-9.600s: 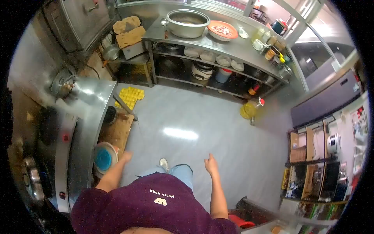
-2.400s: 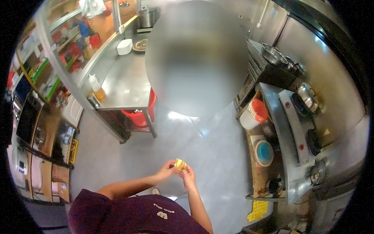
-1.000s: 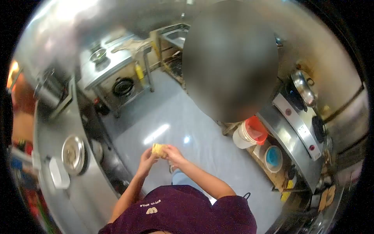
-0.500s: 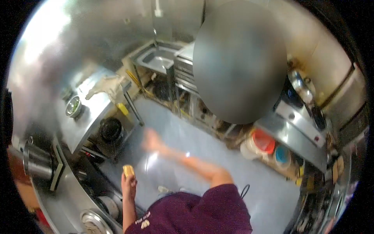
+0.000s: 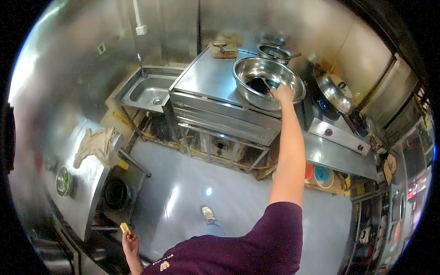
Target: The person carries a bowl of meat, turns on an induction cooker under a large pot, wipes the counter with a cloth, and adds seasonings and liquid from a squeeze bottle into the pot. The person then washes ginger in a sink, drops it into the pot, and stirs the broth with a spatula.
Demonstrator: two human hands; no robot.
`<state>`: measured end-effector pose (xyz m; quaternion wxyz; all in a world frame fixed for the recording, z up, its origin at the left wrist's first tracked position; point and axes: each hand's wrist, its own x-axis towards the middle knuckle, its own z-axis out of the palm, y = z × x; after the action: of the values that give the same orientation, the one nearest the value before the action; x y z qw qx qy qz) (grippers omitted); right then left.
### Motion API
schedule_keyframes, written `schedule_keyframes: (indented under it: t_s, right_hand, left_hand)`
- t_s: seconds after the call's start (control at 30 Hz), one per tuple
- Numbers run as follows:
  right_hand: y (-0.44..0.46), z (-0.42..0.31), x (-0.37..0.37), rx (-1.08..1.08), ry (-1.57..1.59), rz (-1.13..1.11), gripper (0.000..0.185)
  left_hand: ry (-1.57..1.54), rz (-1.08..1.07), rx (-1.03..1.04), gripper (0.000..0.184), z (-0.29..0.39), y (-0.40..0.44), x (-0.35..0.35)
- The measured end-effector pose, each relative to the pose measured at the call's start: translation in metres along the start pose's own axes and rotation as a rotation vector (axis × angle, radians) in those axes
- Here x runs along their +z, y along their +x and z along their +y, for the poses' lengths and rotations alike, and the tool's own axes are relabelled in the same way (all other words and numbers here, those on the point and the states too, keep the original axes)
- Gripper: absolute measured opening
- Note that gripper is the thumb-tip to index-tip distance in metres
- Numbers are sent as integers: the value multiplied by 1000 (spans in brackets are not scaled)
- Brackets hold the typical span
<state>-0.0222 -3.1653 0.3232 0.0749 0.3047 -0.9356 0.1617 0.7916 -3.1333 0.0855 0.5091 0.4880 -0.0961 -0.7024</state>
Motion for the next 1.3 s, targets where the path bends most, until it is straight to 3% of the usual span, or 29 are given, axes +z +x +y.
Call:
schedule_keyframes:
  t_s: [0.1, 0.13, 0.23, 0.3, 0.37, 0.43, 0.5, 0.53, 0.57, 0.63, 0.67, 0.7, 0.73, 0.77, 0.83, 0.9, 0.93, 0.97, 1.1, 1.13, 1.3]
  right_hand:
    - [13, -18, -7, 5, -128, -355, 48]
    - [21, -17, -2, -59, -264, -327, 44]
    - [51, 8, 10, -52, -251, -11, 35]
    - [78, 42, 16, -58, -171, 23, 24]
    - [65, 50, -11, 139, 673, -258, 19]
    - [40, 33, -13, 103, 838, -146, 20]
    - [24, 8, -10, 284, 1084, -135, 20]
    - [31, 17, 6, 383, 1473, -169, 20]
    - [40, 36, 27, 173, 1743, -272, 25]
    - [-7, -41, 12, 373, 1556, 112, 49]
    - [-19, -67, 13, 409, 1518, 138, 54]
    - [-5, -68, 31, -172, 1884, -227, 44]
    - [11, -67, 51, -665, 2075, -818, 35]
    - [-68, -179, 15, 94, 1946, 24, 27]
    - [-125, -264, 17, -103, 2060, -211, 31]
    - [-189, -350, 26, -300, 1934, -508, 31]
    - [-227, -399, 26, -251, 1854, -590, 32]
    - [-248, -437, 37, -385, 1950, -974, 35]
    - [-369, -602, 57, -713, 1829, -1639, 41]
    - [-413, -635, 45, -639, 1707, -1698, 43]
    - [-570, -742, 7, -740, 1073, -2031, 44]
  left_hand:
    - [-7, 20, 57, 19, 2, 13, 41]
    - [-6, 10, 51, 21, 1, 18, 55]
    - [-17, -1, 53, 23, -1, 33, 83]
    - [-22, 28, 54, 24, 3, 37, 94]
    - [-23, 31, 56, 23, 7, 40, 105]
    - [-42, 60, 13, 21, 10, 59, 98]
    - [-108, 97, -18, 16, 14, 63, 85]
    - [-134, 108, -11, 15, 18, 62, 86]
    - [-146, 54, 24, 18, 23, 60, 88]
    - [-182, 1, 138, 24, 43, 52, 82]
    - [-171, 15, 131, 26, 60, 48, 74]
    - [-171, -4, 206, 31, 73, 41, 69]
    - [-203, 15, 257, 33, 83, 37, 51]
    - [-225, 24, 297, 36, 93, 34, 30]
    - [-244, 85, 359, 41, 121, 16, -1]
    - [-257, 156, 419, 42, 147, -2, -47]
    - [-260, 179, 453, 42, 163, -9, -70]
    - [-269, 221, 513, 41, 177, -19, -94]
    - [-236, 410, 677, 43, 232, -67, -177]
    - [-257, 456, 721, 44, 245, -81, -192]
    - [-252, 583, 816, 48, 316, -113, -252]
